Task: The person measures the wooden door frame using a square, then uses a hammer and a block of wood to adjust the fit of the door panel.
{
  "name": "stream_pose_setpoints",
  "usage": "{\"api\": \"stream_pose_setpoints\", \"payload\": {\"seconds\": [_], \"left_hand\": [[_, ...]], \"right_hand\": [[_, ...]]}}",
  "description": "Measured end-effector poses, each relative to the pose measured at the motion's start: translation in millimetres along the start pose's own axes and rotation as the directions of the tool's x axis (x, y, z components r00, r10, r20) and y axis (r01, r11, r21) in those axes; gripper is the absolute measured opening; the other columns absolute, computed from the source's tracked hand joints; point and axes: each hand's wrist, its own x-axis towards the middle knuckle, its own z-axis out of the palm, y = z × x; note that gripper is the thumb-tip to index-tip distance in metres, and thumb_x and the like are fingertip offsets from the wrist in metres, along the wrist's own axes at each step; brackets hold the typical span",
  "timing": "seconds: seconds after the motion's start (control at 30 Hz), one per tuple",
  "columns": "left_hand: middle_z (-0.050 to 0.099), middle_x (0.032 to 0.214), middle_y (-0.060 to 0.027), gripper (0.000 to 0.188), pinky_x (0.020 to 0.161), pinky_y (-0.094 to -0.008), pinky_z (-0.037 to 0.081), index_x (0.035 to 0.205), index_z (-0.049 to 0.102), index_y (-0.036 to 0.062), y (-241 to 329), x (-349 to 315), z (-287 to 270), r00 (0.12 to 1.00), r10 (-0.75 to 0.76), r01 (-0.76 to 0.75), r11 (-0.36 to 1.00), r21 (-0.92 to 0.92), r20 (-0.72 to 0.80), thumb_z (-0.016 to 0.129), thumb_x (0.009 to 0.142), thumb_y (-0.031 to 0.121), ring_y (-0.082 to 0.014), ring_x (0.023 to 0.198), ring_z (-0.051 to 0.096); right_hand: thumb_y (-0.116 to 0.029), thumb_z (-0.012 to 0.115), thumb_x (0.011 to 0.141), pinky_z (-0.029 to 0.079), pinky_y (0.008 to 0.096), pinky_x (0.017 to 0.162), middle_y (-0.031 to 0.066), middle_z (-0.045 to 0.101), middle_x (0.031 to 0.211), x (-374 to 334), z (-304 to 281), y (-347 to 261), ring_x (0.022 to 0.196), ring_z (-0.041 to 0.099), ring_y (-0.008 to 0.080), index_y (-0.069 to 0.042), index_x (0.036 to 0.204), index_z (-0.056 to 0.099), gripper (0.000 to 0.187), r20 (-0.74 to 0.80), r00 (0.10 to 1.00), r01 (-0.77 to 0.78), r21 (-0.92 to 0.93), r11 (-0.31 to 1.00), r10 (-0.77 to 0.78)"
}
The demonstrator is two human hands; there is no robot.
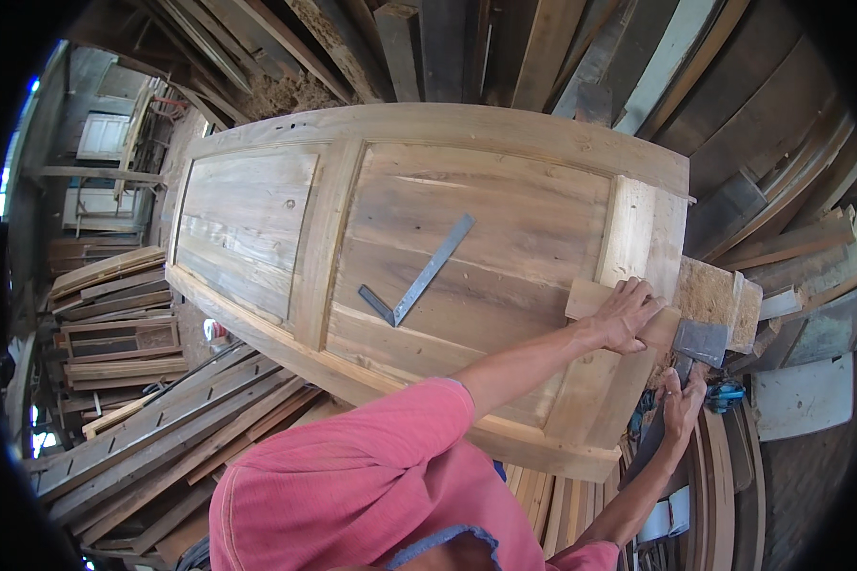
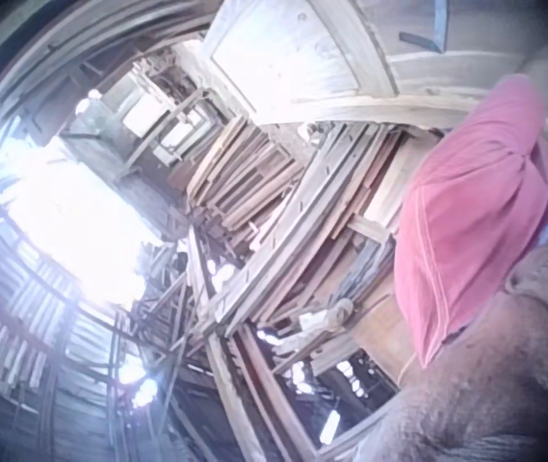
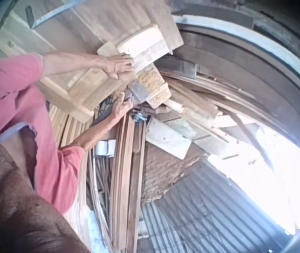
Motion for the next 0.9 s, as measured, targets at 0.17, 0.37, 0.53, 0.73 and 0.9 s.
{"api": "stream_pose_setpoints", "payload": {"seconds": [0.17, 0.37, 0.53, 0.73, 0.9], "left_hand": [[0.045, 0.123, -0.0173, 0.092, 0.104, -0.0458, 0.036, 0.139, 0.051, 0.0052, 1.7, -2.0, -2.8, 1.000, -0.012, 0.012, 1.000, -0.010, -0.012, 0.089, 0.059, 0.030, -0.0356, 0.117, 0.042], [0.045, 0.123, -0.0175, 0.090, 0.104, -0.0457, 0.036, 0.139, 0.051, 0.0055, 4.5, 3.1, -4.4, 1.000, -0.003, 0.003, 1.000, -0.028, 0.003, 0.089, 0.060, 0.028, -0.0352, 0.118, 0.042], [0.046, 0.124, -0.0175, 0.092, 0.104, -0.0461, 0.037, 0.139, 0.051, 0.0057, 2.8, 2.0, -7.7, 0.999, -0.040, 0.040, 0.999, 0.005, 0.018, 0.090, 0.059, 0.029, -0.0350, 0.118, 0.042], [0.046, 0.124, -0.0171, 0.091, 0.104, -0.0466, 0.037, 0.139, 0.051, 0.0059, 2.1, 2.2, -3.8, 0.999, -0.030, 0.030, 0.999, -0.011, 0.024, 0.089, 0.060, 0.029, -0.0351, 0.118, 0.042], [0.046, 0.124, -0.0171, 0.091, 0.104, -0.0469, 0.036, 0.139, 0.051, 0.0061, 6.3, 2.2, -6.0, 1.000, -0.027, 0.027, 1.000, -0.007, 0.016, 0.089, 0.060, 0.029, -0.0355, 0.118, 0.042]], "right_hand": [[-0.021, 0.062, 0.099, 0.041, 0.0262, 0.047, 0.0020, 0.057, 0.069, -1.4, -3.4, 0.2, 0.053, 0.053, 0.0105, -0.004, 0.105, 0.057, 0.019, -0.037, 0.999, -0.026, 0.073, 0.997, 0.028], [-0.025, 0.063, 0.100, 0.042, 0.0255, 0.046, 0.0009, 0.054, 0.066, 10.0, -25.3, 21.9, 0.052, 0.053, 0.0105, -0.007, 0.102, 0.056, 0.019, -0.272, 0.957, -0.058, 0.166, 0.984, 0.102], [-0.013, 0.061, 0.096, 0.042, 0.0279, 0.048, 0.0026, 0.056, 0.067, 13.1, -6.3, 0.7, 0.052, 0.052, 0.0123, -0.003, 0.097, 0.056, 0.011, 0.054, 0.999, -0.009, -0.015, 1.000, 0.009], [-0.019, 0.063, 0.098, 0.041, 0.0251, 0.048, 0.0008, 0.058, 0.073, 10.9, -20.4, 5.4, 0.055, 0.054, 0.0105, -0.005, 0.102, 0.057, 0.016, -0.071, 0.995, -0.059, 0.164, 0.985, 0.072], [-0.022, 0.062, 0.100, 0.042, 0.0249, 0.047, 0.0001, 0.057, 0.071, 23.1, -39.2, 35.8, 0.053, 0.054, 0.0101, -0.008, 0.102, 0.057, 0.015, -0.320, 0.945, -0.036, 0.114, 0.993, 0.071]]}}
